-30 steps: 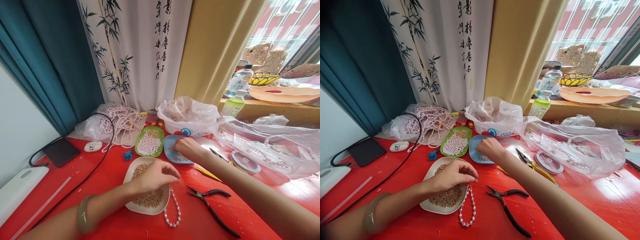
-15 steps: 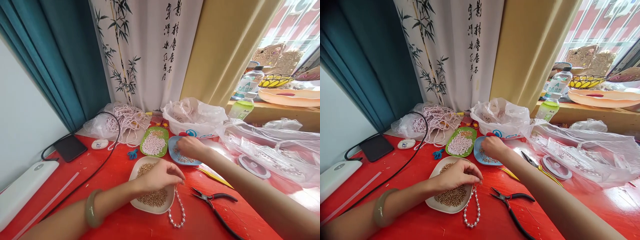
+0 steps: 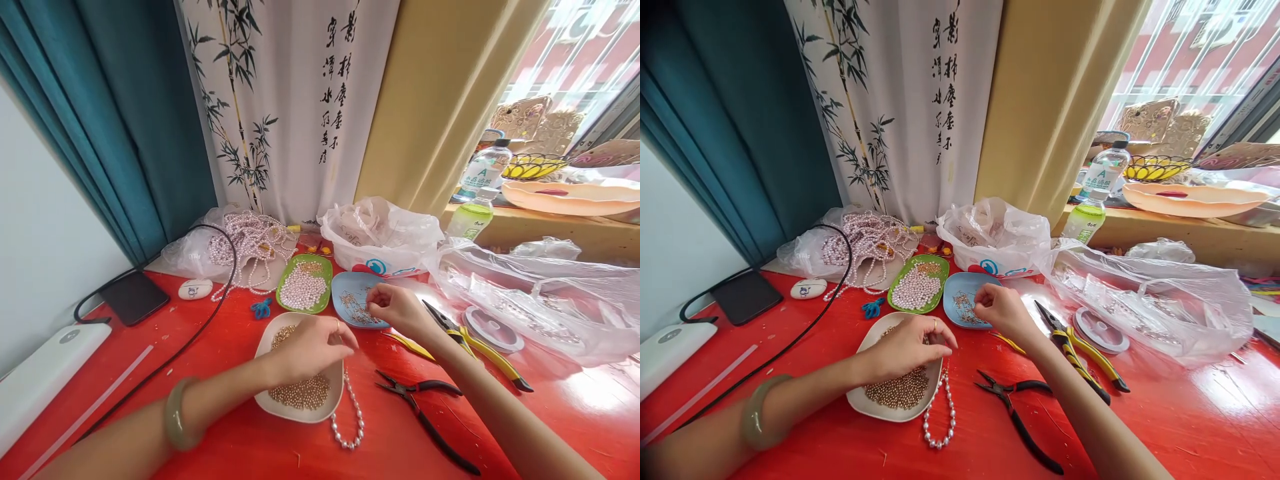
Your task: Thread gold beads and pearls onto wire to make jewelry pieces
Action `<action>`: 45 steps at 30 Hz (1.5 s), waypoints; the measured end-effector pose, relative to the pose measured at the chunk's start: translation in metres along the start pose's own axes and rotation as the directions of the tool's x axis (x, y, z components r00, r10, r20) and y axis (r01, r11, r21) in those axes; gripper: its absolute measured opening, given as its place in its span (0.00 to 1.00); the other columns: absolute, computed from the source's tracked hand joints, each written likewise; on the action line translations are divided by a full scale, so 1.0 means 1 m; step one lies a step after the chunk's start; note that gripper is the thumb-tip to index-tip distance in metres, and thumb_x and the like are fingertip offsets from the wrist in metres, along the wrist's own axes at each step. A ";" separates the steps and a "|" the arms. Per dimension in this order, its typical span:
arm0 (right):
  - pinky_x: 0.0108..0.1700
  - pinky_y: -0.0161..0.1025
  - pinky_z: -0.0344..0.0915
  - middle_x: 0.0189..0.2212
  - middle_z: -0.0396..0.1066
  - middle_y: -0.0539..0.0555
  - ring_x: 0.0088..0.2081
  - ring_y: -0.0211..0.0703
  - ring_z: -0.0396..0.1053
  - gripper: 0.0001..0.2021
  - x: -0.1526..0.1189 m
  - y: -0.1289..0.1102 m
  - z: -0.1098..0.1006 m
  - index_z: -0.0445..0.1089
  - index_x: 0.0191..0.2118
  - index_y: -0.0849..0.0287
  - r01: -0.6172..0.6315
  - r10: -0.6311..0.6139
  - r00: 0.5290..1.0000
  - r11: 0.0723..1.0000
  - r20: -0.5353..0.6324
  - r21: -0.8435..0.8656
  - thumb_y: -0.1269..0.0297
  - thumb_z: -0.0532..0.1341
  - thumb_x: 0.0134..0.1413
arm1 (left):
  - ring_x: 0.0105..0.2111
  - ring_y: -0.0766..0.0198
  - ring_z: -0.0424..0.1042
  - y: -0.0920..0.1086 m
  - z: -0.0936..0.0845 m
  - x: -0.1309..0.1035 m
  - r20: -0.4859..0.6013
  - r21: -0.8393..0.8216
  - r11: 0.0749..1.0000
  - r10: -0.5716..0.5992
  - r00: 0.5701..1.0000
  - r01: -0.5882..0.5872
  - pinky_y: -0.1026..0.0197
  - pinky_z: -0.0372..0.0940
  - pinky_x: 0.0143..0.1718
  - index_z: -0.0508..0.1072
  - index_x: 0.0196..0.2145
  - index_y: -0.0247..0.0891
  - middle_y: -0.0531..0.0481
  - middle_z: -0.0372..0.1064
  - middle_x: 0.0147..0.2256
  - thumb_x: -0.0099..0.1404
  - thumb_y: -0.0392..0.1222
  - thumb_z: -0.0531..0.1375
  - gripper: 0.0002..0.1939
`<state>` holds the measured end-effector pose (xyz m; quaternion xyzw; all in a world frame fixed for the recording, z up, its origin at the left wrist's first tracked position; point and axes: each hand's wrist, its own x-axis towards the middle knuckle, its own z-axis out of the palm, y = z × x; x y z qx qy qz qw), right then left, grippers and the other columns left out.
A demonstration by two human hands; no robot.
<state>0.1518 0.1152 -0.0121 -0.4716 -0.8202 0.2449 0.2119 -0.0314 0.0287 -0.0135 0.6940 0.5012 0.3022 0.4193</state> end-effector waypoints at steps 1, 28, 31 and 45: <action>0.25 0.32 0.60 0.21 0.70 0.51 0.24 0.39 0.67 0.05 0.000 0.002 0.001 0.64 0.26 0.60 -0.011 0.011 1.000 0.999 0.003 0.050 0.68 0.52 0.43 | 0.26 0.64 0.67 0.000 -0.005 0.002 -0.028 0.041 0.999 0.019 0.999 -0.017 0.65 0.59 0.27 0.75 0.30 0.37 0.50 0.72 0.30 0.54 0.40 0.57 0.08; 0.34 0.41 0.67 0.29 0.74 0.55 0.31 0.43 0.72 0.11 -0.006 0.001 0.010 0.67 0.36 0.60 0.026 0.010 0.997 0.887 -0.076 0.461 0.61 0.57 0.47 | 0.33 0.57 0.69 -0.042 -0.078 0.033 -0.301 0.201 0.976 -0.024 0.953 0.088 0.58 0.60 0.35 0.76 0.29 0.38 0.45 0.73 0.33 0.52 0.40 0.58 0.08; 0.32 0.40 0.67 0.27 0.72 0.54 0.30 0.42 0.71 0.11 -0.011 -0.015 0.007 0.65 0.39 0.61 0.073 0.007 0.985 0.888 -0.171 0.454 0.62 0.56 0.48 | 0.32 0.61 0.70 -0.028 -0.064 0.030 -0.281 0.025 0.999 -0.029 0.959 0.038 0.61 0.62 0.32 0.75 0.35 0.36 0.44 0.73 0.36 0.55 0.41 0.57 0.12; 0.29 0.34 0.66 0.23 0.71 0.49 0.25 0.37 0.70 0.07 -0.043 -0.076 0.011 0.62 0.36 0.59 0.404 -0.348 0.808 0.915 -0.476 0.017 0.73 0.55 0.49 | 0.26 0.71 0.68 0.008 -0.027 0.011 -0.151 -0.749 0.662 -0.136 0.979 -0.024 0.68 0.61 0.30 0.76 0.24 0.36 0.54 0.71 0.25 0.45 0.35 0.67 0.05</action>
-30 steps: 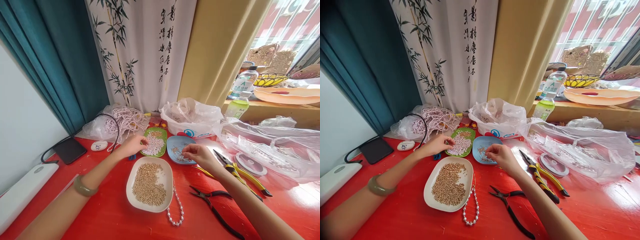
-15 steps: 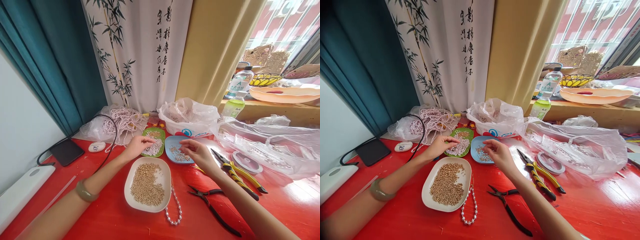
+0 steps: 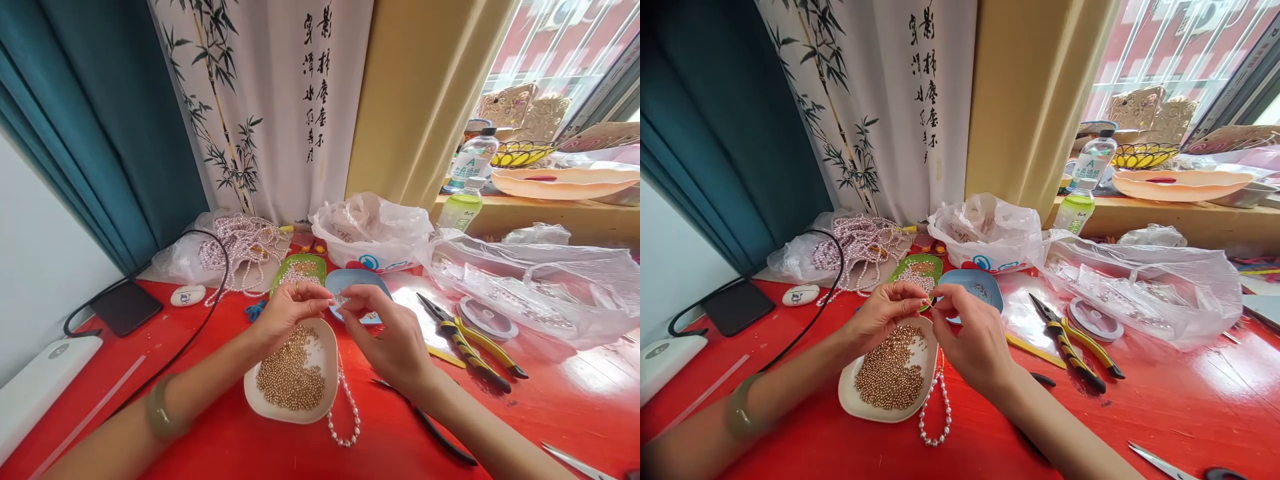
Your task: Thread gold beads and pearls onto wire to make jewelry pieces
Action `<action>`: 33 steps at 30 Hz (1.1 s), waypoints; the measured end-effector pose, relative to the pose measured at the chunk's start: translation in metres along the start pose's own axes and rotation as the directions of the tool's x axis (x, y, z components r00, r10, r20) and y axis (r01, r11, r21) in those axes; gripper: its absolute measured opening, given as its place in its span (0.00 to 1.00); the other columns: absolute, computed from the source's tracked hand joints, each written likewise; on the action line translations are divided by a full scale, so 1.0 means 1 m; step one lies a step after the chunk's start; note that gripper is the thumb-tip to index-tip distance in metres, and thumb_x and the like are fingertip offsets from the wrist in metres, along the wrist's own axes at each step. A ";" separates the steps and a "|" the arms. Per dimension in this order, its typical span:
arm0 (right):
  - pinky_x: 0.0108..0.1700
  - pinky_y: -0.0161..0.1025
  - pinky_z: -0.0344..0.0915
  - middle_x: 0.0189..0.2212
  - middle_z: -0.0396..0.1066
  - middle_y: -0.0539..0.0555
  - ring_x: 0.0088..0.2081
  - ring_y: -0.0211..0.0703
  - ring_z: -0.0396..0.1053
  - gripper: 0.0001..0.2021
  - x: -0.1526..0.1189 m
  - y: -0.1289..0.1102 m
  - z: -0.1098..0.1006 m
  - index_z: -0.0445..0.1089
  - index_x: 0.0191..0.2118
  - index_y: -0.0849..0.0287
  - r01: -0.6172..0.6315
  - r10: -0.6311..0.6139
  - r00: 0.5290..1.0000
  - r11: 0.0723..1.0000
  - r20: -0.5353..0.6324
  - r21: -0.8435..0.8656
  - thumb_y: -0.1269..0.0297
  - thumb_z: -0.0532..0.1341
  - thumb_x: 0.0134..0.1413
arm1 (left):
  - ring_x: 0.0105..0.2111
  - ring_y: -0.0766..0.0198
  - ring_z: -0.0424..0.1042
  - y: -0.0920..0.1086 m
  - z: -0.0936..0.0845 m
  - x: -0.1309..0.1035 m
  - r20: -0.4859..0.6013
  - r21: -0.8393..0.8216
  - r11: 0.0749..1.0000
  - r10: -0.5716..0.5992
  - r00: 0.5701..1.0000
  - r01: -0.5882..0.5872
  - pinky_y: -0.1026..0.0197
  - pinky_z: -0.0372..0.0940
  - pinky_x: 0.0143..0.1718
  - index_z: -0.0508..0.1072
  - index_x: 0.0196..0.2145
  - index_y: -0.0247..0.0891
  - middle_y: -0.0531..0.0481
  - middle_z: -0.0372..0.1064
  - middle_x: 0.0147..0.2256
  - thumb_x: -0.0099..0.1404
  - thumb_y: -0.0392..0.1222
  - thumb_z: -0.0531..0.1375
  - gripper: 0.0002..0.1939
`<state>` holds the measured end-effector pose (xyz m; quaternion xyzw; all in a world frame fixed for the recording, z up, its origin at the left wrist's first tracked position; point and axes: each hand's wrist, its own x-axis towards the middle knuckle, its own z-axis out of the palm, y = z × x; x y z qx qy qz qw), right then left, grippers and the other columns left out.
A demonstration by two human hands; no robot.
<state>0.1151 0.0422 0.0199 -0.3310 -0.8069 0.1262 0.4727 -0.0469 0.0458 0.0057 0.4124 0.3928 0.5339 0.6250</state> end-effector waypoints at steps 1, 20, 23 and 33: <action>0.29 0.34 0.66 0.22 0.70 0.49 0.25 0.36 0.69 0.07 0.000 0.000 0.000 0.62 0.36 0.59 -0.021 0.020 1.000 1.000 0.009 0.022 0.73 0.54 0.48 | 0.26 0.71 0.68 0.000 0.000 0.000 0.000 -0.004 1.000 -0.005 1.000 0.005 0.68 0.61 0.30 0.76 0.24 0.36 0.54 0.71 0.25 0.45 0.35 0.67 0.05; 0.29 0.35 0.66 0.25 0.70 0.50 0.27 0.37 0.69 0.04 -0.002 0.004 0.003 0.61 0.33 0.57 -0.087 0.072 0.991 0.987 0.110 0.136 0.72 0.54 0.49 | 0.27 0.69 0.67 0.001 0.002 -0.002 0.047 0.051 0.999 0.001 0.999 -0.003 0.66 0.61 0.31 0.74 0.24 0.36 0.54 0.70 0.24 0.44 0.37 0.67 0.07; 0.29 0.34 0.65 0.25 0.69 0.49 0.27 0.36 0.68 0.04 -0.003 0.004 0.003 0.60 0.31 0.57 -0.042 0.032 0.995 0.994 0.096 0.101 0.73 0.55 0.49 | 0.27 0.70 0.66 0.001 0.001 -0.003 0.093 0.054 0.999 -0.009 0.996 0.004 0.67 0.60 0.31 0.74 0.24 0.35 0.53 0.69 0.25 0.45 0.39 0.67 0.07; 0.27 0.33 0.66 0.25 0.70 0.50 0.26 0.36 0.68 0.02 -0.009 0.005 0.008 0.60 0.31 0.56 -0.062 0.058 0.997 0.995 0.051 0.082 0.70 0.54 0.52 | 0.26 0.70 0.64 -0.003 0.008 -0.006 0.060 -0.029 1.000 -0.012 0.998 0.013 0.67 0.59 0.29 0.72 0.19 0.34 0.53 0.67 0.24 0.40 0.40 0.69 0.11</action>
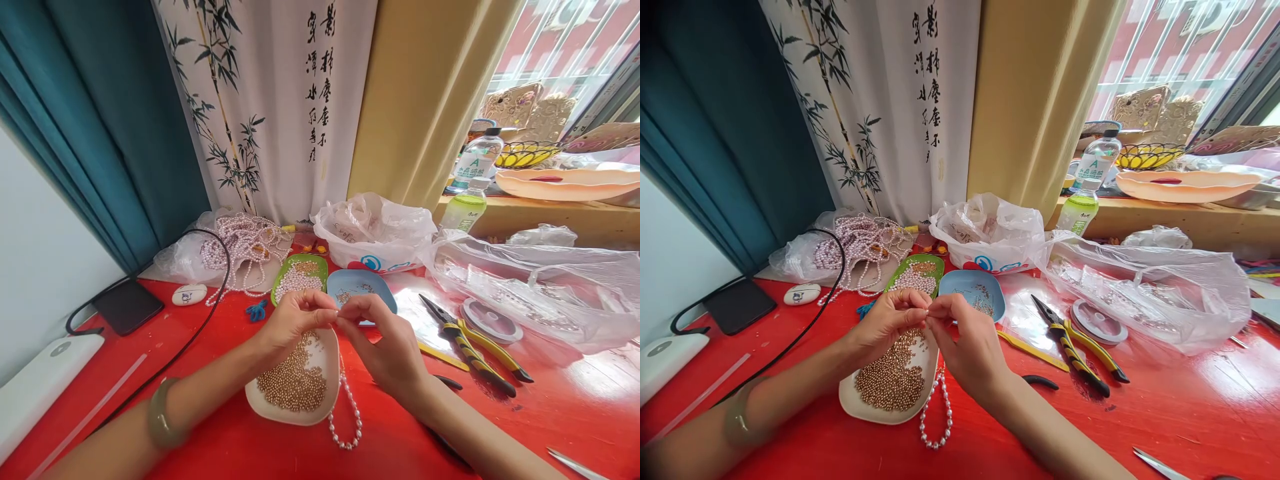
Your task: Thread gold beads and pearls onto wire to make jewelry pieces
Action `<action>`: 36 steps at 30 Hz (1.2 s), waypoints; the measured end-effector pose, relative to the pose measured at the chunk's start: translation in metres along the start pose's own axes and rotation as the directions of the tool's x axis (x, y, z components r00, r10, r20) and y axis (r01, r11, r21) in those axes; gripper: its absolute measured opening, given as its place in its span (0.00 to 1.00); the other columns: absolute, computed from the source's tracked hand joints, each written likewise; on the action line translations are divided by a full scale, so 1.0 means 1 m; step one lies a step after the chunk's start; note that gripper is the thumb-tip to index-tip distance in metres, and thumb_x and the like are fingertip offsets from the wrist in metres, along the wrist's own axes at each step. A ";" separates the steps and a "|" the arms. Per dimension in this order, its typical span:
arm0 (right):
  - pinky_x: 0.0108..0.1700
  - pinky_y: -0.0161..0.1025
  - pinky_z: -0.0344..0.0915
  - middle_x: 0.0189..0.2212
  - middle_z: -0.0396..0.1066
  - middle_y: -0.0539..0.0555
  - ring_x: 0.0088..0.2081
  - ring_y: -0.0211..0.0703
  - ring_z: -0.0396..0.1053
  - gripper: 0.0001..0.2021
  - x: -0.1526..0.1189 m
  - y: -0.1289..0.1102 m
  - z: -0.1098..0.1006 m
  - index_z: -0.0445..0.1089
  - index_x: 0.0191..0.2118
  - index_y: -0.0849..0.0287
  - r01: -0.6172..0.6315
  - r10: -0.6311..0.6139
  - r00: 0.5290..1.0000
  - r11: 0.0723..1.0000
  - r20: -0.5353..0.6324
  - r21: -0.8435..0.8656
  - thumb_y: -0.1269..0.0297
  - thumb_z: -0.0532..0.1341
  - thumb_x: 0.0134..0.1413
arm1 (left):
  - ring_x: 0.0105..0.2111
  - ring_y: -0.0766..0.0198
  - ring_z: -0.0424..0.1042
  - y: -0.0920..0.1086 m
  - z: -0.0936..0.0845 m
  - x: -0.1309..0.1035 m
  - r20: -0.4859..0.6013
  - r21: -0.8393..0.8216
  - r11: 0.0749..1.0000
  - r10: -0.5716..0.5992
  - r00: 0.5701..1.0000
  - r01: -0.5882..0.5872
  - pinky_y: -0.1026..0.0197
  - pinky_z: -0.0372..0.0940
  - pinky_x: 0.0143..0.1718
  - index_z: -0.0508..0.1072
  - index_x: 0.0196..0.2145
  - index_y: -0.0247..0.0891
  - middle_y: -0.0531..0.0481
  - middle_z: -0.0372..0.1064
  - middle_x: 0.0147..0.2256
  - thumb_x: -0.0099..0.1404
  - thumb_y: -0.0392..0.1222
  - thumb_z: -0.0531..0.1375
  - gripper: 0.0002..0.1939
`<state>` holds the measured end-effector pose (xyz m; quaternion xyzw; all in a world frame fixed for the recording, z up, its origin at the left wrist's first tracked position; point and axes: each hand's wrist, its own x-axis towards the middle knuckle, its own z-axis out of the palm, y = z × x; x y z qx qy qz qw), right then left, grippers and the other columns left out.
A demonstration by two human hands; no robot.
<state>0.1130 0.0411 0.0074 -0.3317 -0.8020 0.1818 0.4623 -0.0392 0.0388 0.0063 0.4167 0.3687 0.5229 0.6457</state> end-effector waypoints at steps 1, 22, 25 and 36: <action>0.27 0.33 0.66 0.26 0.70 0.50 0.26 0.36 0.69 0.02 0.000 0.002 -0.001 0.61 0.33 0.56 0.059 -0.058 0.998 0.998 0.012 -0.035 0.70 0.54 0.53 | 0.26 0.70 0.64 0.000 0.000 0.000 -0.003 -0.004 1.000 -0.017 1.000 0.017 0.66 0.59 0.29 0.72 0.19 0.34 0.53 0.67 0.25 0.40 0.41 0.69 0.11; 0.32 0.37 0.65 0.31 0.73 0.57 0.33 0.42 0.70 0.12 -0.005 0.008 -0.039 0.66 0.38 0.61 0.311 -0.222 0.936 0.883 0.272 -0.351 0.73 0.46 0.58 | 0.44 0.60 0.67 0.000 0.007 -0.014 0.195 0.321 0.947 -0.062 0.979 -0.004 0.58 0.58 0.47 0.73 0.43 0.43 0.48 0.72 0.42 0.56 0.37 0.59 0.15; 0.30 0.37 0.65 0.31 0.73 0.57 0.32 0.42 0.70 0.10 -0.017 0.009 -0.045 0.65 0.38 0.61 0.325 -0.229 0.928 0.884 0.295 -0.335 0.73 0.47 0.58 | 0.42 0.58 0.68 0.000 0.009 -0.014 0.213 0.457 0.889 -0.066 0.975 -0.040 0.57 0.58 0.47 0.75 0.39 0.42 0.48 0.72 0.40 0.56 0.39 0.59 0.11; 0.26 0.31 0.62 0.23 0.71 0.51 0.24 0.37 0.66 0.07 -0.059 0.007 -0.020 0.66 0.30 0.60 0.178 -0.099 0.821 0.980 0.563 -0.087 0.77 0.53 0.51 | 0.36 0.58 0.65 -0.011 0.001 -0.012 0.323 0.897 0.315 0.014 0.946 -0.311 0.57 0.53 0.42 0.75 0.27 0.43 0.52 0.74 0.32 0.59 0.40 0.56 0.08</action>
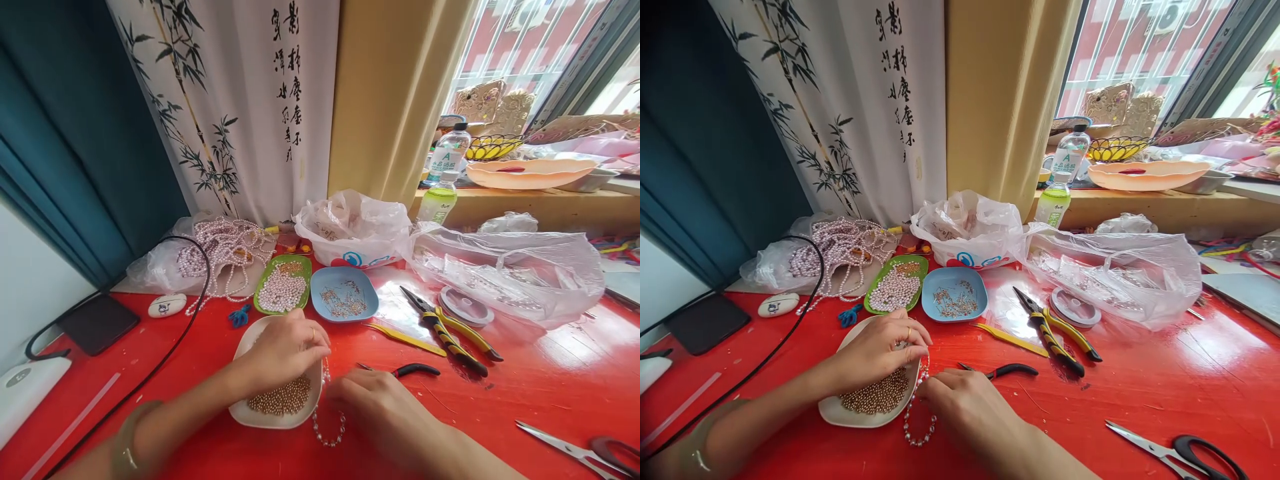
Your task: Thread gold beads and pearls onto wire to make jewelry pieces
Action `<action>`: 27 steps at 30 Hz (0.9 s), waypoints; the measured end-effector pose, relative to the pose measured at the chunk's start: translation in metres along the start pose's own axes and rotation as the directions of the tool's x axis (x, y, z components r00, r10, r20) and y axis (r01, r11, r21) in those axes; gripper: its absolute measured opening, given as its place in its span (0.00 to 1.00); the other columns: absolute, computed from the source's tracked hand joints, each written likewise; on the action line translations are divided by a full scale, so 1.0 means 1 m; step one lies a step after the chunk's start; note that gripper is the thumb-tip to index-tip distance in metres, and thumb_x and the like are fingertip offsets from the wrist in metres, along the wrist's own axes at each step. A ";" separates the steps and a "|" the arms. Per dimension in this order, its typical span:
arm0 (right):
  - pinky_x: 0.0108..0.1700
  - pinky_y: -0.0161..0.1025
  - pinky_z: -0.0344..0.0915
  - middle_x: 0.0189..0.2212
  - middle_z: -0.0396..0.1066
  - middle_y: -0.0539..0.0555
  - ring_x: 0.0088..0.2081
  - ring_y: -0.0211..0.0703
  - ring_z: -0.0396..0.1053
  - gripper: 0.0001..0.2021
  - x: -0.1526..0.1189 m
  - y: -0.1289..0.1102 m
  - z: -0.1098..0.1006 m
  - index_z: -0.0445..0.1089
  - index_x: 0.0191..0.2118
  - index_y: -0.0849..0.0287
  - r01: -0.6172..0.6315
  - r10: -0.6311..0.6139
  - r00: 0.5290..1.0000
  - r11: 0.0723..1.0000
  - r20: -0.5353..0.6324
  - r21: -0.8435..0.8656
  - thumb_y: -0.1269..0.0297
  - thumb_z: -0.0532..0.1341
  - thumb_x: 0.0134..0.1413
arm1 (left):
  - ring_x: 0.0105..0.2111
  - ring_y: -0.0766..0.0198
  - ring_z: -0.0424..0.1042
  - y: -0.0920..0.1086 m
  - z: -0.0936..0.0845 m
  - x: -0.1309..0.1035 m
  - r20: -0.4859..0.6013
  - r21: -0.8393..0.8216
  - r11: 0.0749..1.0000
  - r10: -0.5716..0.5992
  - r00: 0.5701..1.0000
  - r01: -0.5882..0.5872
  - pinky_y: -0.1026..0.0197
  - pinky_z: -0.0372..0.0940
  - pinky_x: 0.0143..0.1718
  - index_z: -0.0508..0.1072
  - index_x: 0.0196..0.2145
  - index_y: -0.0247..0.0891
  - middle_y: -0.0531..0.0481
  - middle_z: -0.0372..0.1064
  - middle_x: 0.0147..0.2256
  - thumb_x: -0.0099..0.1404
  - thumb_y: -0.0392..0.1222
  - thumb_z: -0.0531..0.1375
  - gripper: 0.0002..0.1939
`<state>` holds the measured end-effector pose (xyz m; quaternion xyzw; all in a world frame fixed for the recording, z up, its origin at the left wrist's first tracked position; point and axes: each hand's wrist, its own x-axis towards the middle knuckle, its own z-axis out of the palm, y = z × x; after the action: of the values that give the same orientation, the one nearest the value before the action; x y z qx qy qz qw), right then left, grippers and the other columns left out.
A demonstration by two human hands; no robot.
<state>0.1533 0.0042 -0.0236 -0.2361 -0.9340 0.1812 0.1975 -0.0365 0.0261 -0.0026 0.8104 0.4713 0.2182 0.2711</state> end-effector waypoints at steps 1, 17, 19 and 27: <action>0.27 0.31 0.62 0.23 0.71 0.51 0.25 0.37 0.67 0.07 0.000 0.000 0.002 0.67 0.30 0.60 -0.027 0.027 0.999 1.000 0.019 0.013 0.77 0.54 0.50 | 0.35 0.58 0.65 0.000 0.000 0.000 0.011 0.015 1.000 0.003 1.000 -0.003 0.58 0.54 0.42 0.75 0.26 0.42 0.53 0.74 0.32 0.59 0.40 0.56 0.08; 0.33 0.29 0.64 0.27 0.75 0.52 0.28 0.36 0.70 0.10 -0.005 -0.008 -0.015 0.74 0.33 0.61 -0.331 0.238 0.937 0.841 0.257 0.427 0.79 0.61 0.44 | 0.37 0.60 0.62 0.012 -0.003 0.002 0.118 0.192 0.981 0.013 0.993 -0.036 0.60 0.55 0.38 0.73 0.34 0.40 0.51 0.71 0.33 0.58 0.35 0.56 0.07; 0.29 0.30 0.63 0.24 0.73 0.51 0.26 0.35 0.68 0.05 -0.004 -0.001 -0.028 0.73 0.30 0.61 -0.407 0.344 0.913 0.764 0.218 0.501 0.75 0.61 0.46 | 0.36 0.61 0.62 0.017 0.001 0.005 0.176 0.210 0.973 0.061 0.983 -0.097 0.60 0.54 0.35 0.73 0.33 0.40 0.51 0.71 0.31 0.58 0.33 0.55 0.08; 0.26 0.30 0.60 0.19 0.67 0.47 0.22 0.31 0.63 0.11 -0.003 0.023 -0.048 0.67 0.26 0.62 -0.403 0.552 0.821 0.375 0.148 0.835 0.59 0.64 0.42 | 0.33 0.59 0.62 0.019 0.014 0.020 0.297 0.257 0.955 0.071 0.952 -0.151 0.61 0.51 0.28 0.71 0.26 0.38 0.49 0.66 0.27 0.55 0.32 0.54 0.07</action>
<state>0.1865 0.0332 0.0064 -0.3846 -0.6005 0.6353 0.2965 -0.0060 0.0325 0.0008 0.8885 0.4067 0.0465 0.2073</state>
